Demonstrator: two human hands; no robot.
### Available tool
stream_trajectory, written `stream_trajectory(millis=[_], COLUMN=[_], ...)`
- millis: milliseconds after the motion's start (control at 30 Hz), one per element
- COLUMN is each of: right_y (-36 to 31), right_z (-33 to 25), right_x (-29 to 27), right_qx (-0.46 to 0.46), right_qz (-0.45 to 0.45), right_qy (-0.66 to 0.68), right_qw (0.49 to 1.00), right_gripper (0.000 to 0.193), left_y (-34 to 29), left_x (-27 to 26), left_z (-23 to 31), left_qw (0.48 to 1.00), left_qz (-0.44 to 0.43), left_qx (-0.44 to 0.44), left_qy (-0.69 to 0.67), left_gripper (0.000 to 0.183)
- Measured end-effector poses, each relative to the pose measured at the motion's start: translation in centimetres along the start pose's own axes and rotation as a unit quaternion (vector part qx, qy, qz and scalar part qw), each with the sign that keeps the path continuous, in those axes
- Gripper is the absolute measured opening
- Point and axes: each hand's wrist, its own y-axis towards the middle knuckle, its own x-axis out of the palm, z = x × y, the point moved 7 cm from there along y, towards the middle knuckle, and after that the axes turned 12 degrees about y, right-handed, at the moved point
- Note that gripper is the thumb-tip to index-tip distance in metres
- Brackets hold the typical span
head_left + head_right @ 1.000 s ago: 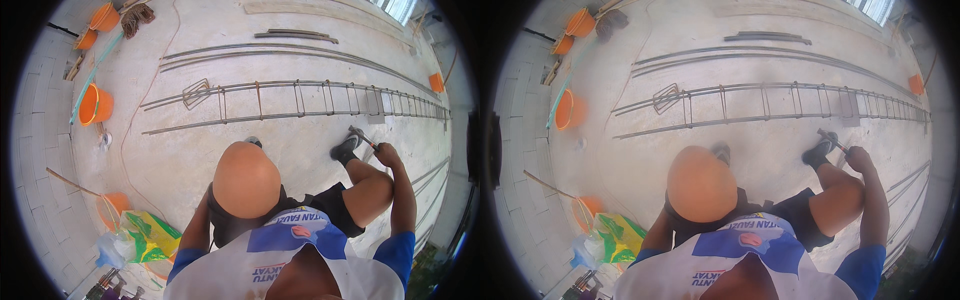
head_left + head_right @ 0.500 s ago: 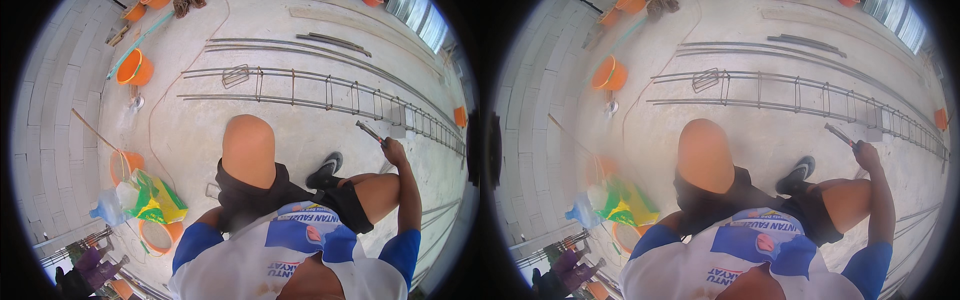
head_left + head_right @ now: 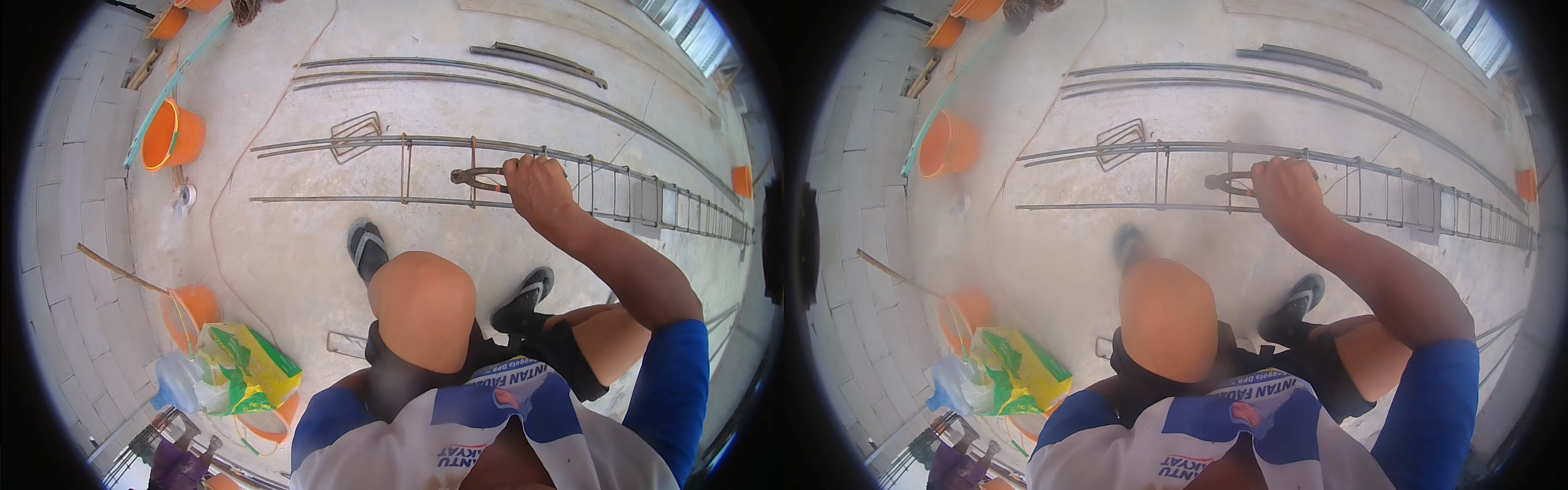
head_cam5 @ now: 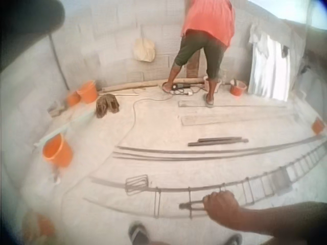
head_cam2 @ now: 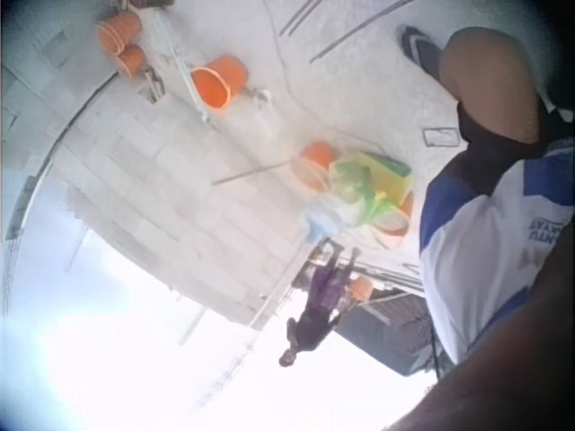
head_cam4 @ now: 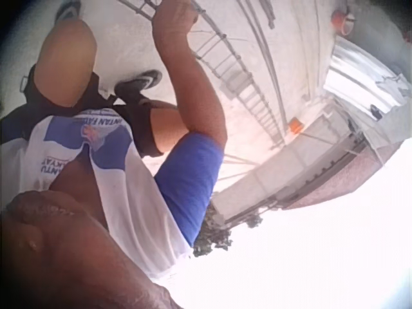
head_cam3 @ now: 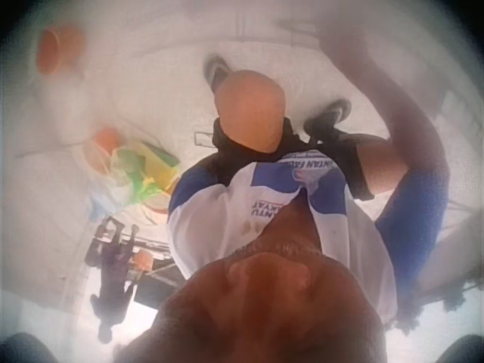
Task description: The person sits on the floor and assembles a rebar cage by tying metal rods together with wire. They use pliers to twist and secure the wire at each intersection of the rebar grid.
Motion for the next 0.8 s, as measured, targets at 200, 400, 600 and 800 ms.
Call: stream_trajectory(millis=[200, 400, 600, 800], right_y=[3.6, 4.7, 2.0, -4.2], right_z=[1.5, 2.1, 3.5, 5.8], right_x=[0.4, 1.1, 3.5, 2.1], right_qx=[-0.052, -0.067, 0.019, 0.147], right_qz=[-0.128, -0.116, -0.091, -0.114], right_qy=[0.021, 0.07, 0.175, 0.448], right_qw=[0.99, 0.988, 0.98, 0.874], right_gripper=[0.027, 0.024, 0.03, 0.05], left_y=[3.1, 3.9, 5.2, 6.8], left_x=[-2.9, -5.3, -7.0, -9.6], left_z=[3.3, 4.8, 5.5, 5.5], left_qw=[1.0, 0.999, 0.997, 0.989], left_qz=[-0.011, -0.031, -0.047, -0.043], left_qx=[-0.01, -0.01, 0.024, 0.075], left_qy=[-0.012, 0.012, 0.062, 0.116], left_gripper=[0.033, 0.033, 0.033, 0.032])
